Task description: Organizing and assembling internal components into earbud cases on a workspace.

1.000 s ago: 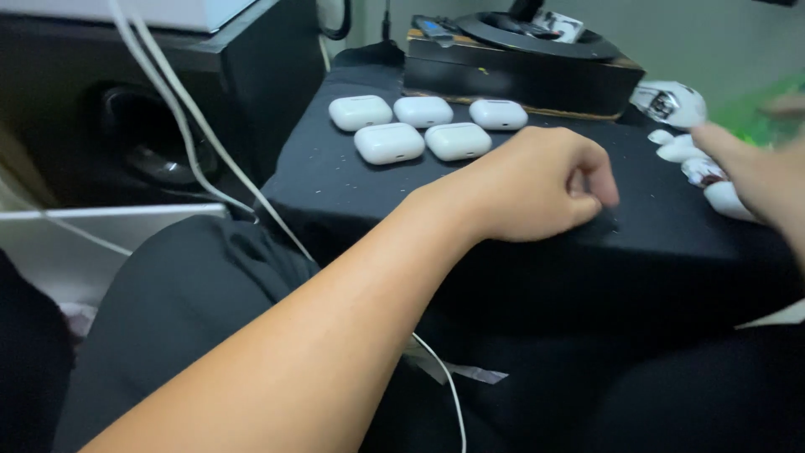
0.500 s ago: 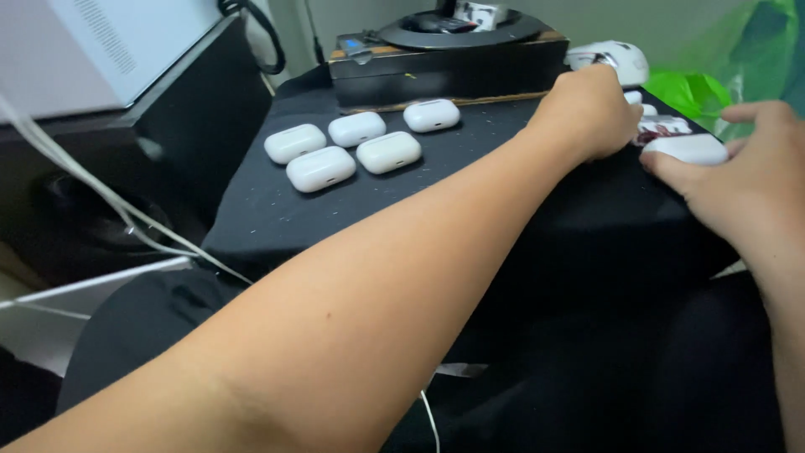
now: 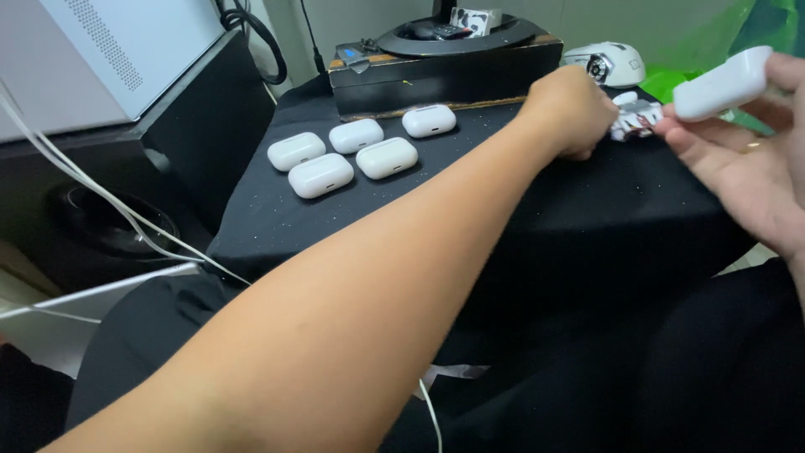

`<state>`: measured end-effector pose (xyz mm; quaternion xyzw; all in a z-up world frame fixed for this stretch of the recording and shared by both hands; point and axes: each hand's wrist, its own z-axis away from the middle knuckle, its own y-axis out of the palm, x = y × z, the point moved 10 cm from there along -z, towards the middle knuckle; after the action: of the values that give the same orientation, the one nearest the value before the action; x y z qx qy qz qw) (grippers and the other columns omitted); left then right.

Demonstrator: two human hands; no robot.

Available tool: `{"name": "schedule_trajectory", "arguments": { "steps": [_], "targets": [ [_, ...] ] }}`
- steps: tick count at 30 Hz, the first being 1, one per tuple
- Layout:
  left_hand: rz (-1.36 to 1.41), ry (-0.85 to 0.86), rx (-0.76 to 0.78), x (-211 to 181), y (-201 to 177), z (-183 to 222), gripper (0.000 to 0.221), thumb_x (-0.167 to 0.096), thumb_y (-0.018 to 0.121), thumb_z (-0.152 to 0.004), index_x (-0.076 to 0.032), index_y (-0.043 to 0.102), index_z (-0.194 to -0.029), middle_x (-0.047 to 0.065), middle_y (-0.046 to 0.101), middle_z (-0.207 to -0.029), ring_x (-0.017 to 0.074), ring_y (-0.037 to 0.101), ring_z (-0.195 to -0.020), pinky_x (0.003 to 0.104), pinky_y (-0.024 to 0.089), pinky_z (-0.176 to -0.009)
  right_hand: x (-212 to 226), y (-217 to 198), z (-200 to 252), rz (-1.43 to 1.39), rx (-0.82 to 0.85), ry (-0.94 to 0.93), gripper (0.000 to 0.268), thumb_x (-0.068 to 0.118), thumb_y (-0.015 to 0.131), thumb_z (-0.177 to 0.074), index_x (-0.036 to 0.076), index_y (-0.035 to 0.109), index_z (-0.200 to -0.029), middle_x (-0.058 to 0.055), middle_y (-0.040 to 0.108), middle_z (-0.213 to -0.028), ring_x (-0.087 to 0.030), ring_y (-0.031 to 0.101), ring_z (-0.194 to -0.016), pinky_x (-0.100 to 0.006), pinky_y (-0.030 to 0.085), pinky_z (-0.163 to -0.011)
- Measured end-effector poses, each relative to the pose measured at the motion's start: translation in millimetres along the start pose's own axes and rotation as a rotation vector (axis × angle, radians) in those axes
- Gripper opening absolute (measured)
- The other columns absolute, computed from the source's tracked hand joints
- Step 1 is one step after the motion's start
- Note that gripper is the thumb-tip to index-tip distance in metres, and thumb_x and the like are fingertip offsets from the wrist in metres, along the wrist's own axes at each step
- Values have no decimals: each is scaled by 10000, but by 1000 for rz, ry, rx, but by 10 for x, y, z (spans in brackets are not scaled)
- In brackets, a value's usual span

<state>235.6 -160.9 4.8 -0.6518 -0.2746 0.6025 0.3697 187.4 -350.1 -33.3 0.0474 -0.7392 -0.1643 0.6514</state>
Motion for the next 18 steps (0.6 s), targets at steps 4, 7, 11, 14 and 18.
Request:
{"name": "schedule_trajectory", "arguments": {
  "steps": [4, 7, 11, 14, 18],
  "targets": [
    [219, 87, -193, 270, -402, 316, 241, -243, 558, -942, -154, 781, -920, 33, 784, -769, 185, 723, -470, 309, 643, -559, -155, 345, 219, -268, 144, 190, 665, 488, 807, -778, 86, 682, -1292, -260, 740, -1321, -282, 817, -1142, -238, 711, -922],
    [330, 180, -390, 433, -826, 679, 142, -206, 612, -898, -170, 734, -834, 2, 772, -716, 153, 721, -491, 314, 616, -616, -186, 709, 408, -359, 317, 261, 660, 409, 763, -869, -2, 636, -1370, -306, 716, -1327, -338, 776, -1143, -273, 684, -920],
    [537, 207, -471, 569, -1173, 1314, 116, -191, 597, -902, -134, 688, -857, 1, 725, -803, 134, 725, -594, 273, 694, -555, -213, 1230, 758, -388, 445, 331, 511, 331, 562, -1011, -32, 625, -1366, -286, 699, -1269, -342, 716, -1117, -278, 621, -911],
    [535, 333, -548, 608, -1237, 1421, 97, -177, 630, -869, -153, 687, -795, -18, 766, -714, 106, 760, -508, 254, 618, -587, -195, 1462, 913, -350, 548, 286, 527, 335, 544, -1049, 3, 593, -1455, -248, 710, -1251, -337, 711, -1099, -324, 623, -916],
    [443, 410, -595, 612, -1257, 1454, 97, -216, 636, -825, -192, 721, -786, -60, 773, -723, 96, 757, -566, 275, 574, -662, -180, 1568, 1007, -312, 573, 249, 514, 348, 475, -1086, 19, 587, -1464, -254, 703, -1247, -337, 711, -1093, -339, 610, -933]
  ]
}}
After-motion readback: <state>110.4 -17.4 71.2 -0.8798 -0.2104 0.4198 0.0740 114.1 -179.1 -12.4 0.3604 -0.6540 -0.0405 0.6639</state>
